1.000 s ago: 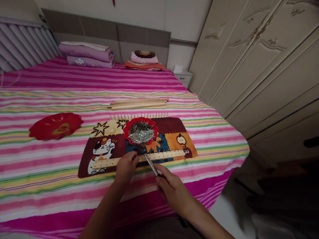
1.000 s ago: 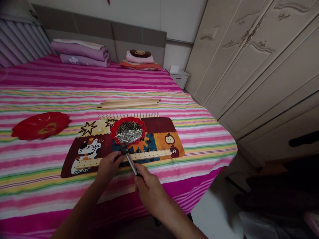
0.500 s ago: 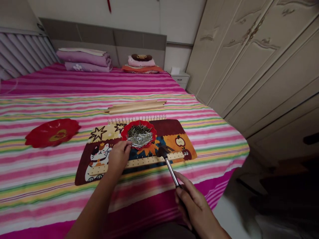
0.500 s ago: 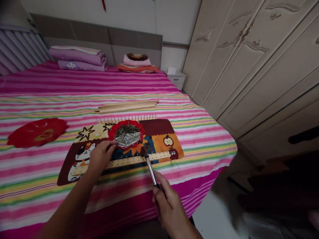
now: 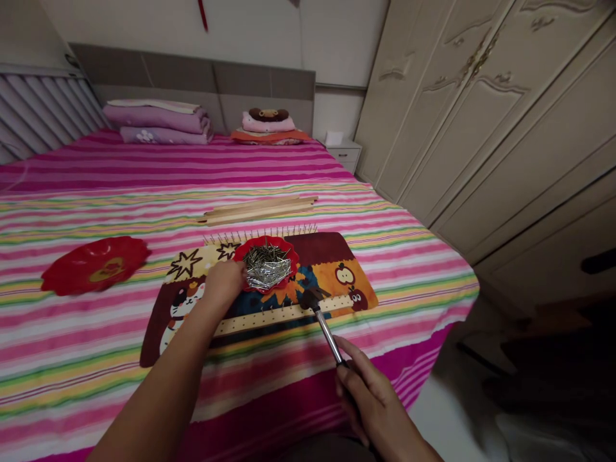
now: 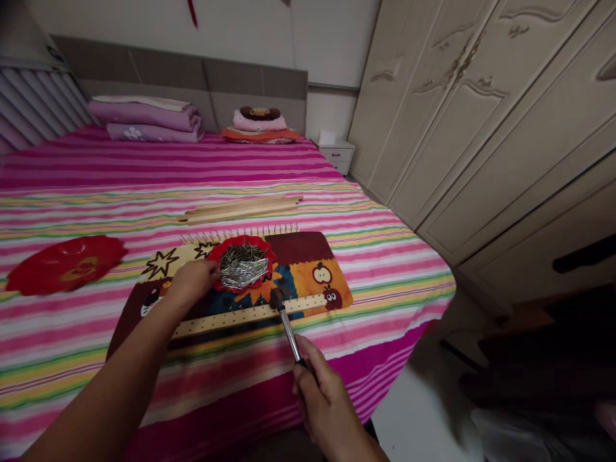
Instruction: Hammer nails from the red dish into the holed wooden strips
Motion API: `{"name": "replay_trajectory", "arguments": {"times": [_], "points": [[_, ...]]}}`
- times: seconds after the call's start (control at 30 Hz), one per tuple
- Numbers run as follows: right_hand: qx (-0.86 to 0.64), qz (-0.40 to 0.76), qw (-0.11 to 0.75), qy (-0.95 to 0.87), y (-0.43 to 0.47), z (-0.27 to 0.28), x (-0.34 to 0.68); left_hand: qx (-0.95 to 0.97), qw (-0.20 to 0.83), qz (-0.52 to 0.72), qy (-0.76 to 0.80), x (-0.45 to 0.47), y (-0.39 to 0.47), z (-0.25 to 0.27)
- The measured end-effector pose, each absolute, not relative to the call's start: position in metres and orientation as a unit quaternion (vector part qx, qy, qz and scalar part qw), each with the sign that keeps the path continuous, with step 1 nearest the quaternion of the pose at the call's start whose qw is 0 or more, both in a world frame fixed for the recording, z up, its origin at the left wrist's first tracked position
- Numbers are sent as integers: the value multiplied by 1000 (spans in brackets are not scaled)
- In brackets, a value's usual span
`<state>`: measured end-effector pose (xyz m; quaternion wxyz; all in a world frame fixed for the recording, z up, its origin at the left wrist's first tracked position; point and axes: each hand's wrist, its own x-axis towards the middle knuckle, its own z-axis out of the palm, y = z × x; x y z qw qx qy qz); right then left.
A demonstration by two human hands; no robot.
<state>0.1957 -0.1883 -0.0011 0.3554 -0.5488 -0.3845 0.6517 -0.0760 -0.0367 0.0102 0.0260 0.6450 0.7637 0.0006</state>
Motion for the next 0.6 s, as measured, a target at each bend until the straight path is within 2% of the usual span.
{"name": "replay_trajectory", "arguments": {"times": [0.07, 0.2, 0.33, 0.43, 0.6], "points": [[-549, 649, 355, -388, -189, -2, 195, 617, 93, 96, 775, -84, -45, 11], [-554, 644, 349, -394, -191, -1, 194, 485, 337, 351, 727, -89, -70, 9], [-547, 647, 342, -407, -194, 2, 193, 358, 517, 438, 643, -85, -99, 8], [-545, 644, 339, -416, -195, 5, 192, 332, 574, 443, 603, -84, -114, 4], [-539, 648, 335, -422, -197, 8, 190, 344, 543, 448, 621, -81, -121, -12]]}}
